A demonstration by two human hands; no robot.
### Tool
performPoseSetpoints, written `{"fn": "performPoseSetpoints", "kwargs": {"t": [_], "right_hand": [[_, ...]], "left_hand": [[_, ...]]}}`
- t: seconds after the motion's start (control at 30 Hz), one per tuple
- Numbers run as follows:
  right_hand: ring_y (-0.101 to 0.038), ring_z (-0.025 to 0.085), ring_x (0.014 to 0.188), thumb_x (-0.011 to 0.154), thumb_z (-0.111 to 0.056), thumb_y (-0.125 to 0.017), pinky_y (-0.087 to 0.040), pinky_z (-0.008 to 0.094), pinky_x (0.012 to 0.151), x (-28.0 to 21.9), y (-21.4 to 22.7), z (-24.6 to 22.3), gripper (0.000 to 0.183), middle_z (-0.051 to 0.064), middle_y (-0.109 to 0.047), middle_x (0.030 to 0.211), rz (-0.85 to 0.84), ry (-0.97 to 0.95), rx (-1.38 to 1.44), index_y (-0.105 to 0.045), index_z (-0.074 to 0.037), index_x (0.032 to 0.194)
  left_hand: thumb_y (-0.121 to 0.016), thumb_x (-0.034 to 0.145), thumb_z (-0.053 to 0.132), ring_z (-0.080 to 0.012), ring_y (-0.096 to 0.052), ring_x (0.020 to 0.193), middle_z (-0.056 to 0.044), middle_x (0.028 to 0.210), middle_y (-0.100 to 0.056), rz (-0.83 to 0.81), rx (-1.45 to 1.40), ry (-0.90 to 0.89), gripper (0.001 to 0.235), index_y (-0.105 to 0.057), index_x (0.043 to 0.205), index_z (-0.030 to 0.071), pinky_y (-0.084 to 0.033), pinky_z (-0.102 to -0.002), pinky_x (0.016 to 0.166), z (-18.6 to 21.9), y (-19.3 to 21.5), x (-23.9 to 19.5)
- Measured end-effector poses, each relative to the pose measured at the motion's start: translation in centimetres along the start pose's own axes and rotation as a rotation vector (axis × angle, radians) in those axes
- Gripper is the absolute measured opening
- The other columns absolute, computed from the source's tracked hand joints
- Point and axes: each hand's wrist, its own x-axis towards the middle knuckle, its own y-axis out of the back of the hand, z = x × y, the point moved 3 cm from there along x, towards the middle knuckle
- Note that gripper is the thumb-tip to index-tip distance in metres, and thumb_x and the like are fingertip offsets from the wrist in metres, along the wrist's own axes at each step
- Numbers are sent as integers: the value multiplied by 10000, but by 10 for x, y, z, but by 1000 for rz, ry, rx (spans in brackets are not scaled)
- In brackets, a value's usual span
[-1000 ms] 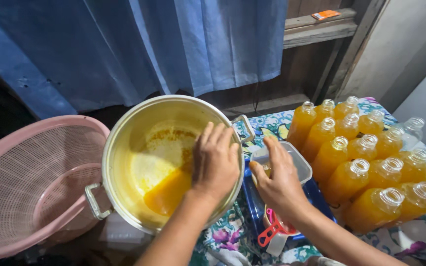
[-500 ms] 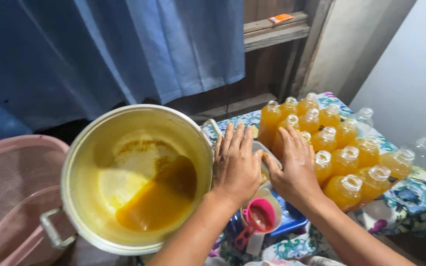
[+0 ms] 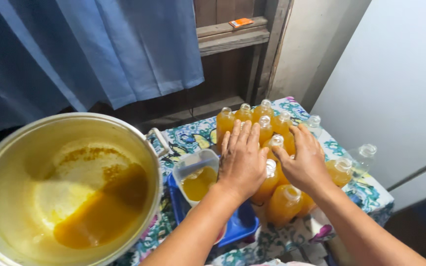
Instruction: The person pours orange-colored liquid from a large pot into multiple clear plastic bottles using a pink strainer and a plastic measuring cup. The person repeatedly refills the measuring cup from the pot and fills each bottle one at a time, placing filled bottles on a table.
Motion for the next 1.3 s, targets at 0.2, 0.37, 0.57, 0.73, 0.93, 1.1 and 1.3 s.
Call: {"fn": "performPoseSetpoints", "kwargs": {"t": [0.2,0.37,0.57,0.73,0.93,1.1,1.3], "right_hand": [[-599,372,1280,865,-377,-714,-454,432,1100,51,7,81,607,221,-630,1378,-268,-159,-40,-625,-28,1353],[-681,347,1207,883,-411,-737,-522,436,1056,86,26,174,487,144,-721,1303,-560,-373,-330,-727,-191,1318],[-705,322,1183,800,-329,-828,-553,413,1032,76,20,276,522,114,-745,1286,-577,-463,-459,-743,-229,1305],[-728,308,1131,807,-264,-800,-558,381,1023,48,8,305,424,124,-771,1209,-474,-424,-384,-792,-225,1228],[-757,355,899,828,-265,-816,-591,444,871,79,89,239,382,199,-779,1011,-177,-271,-322,-803,-186,1201],[-697,213,885,886,-197,-819,-562,340,780,117,176,97,367,166,-737,1032,108,152,104,-736,-32,1204],[-709,107,895,899,-173,-787,-574,257,777,101,166,-43,319,57,-773,1024,-204,286,466,-735,-34,1181]], "left_hand": [[-605,957,272,-439,-342,1470,-253,1502,-489,-2,8,53,572,-507,1433,-29,-221,-547,1203,12,-30,11],[-612,946,273,-436,-339,1467,-254,1498,-485,-9,31,108,584,-502,1430,-35,-213,-546,1203,15,-47,16],[-617,926,260,-432,-339,1467,-253,1516,-478,-26,13,112,586,-510,1421,-33,-226,-540,1200,27,-72,22],[-637,917,247,-439,-332,1468,-268,1484,-485,-85,-37,108,562,-534,1398,-26,-217,-566,1188,42,-88,24],[-702,899,194,-412,-518,1341,-225,1363,-623,1,-138,14,495,-587,1334,-11,-344,-516,1182,60,-73,33],[-825,830,287,-391,-599,1296,-223,1330,-653,136,-238,-44,636,-587,1340,-8,-452,-442,1148,73,-33,58],[-911,718,450,-388,-576,1357,-228,1423,-608,186,-270,-138,1017,-442,1494,-11,-461,-441,1158,69,32,55]]}}
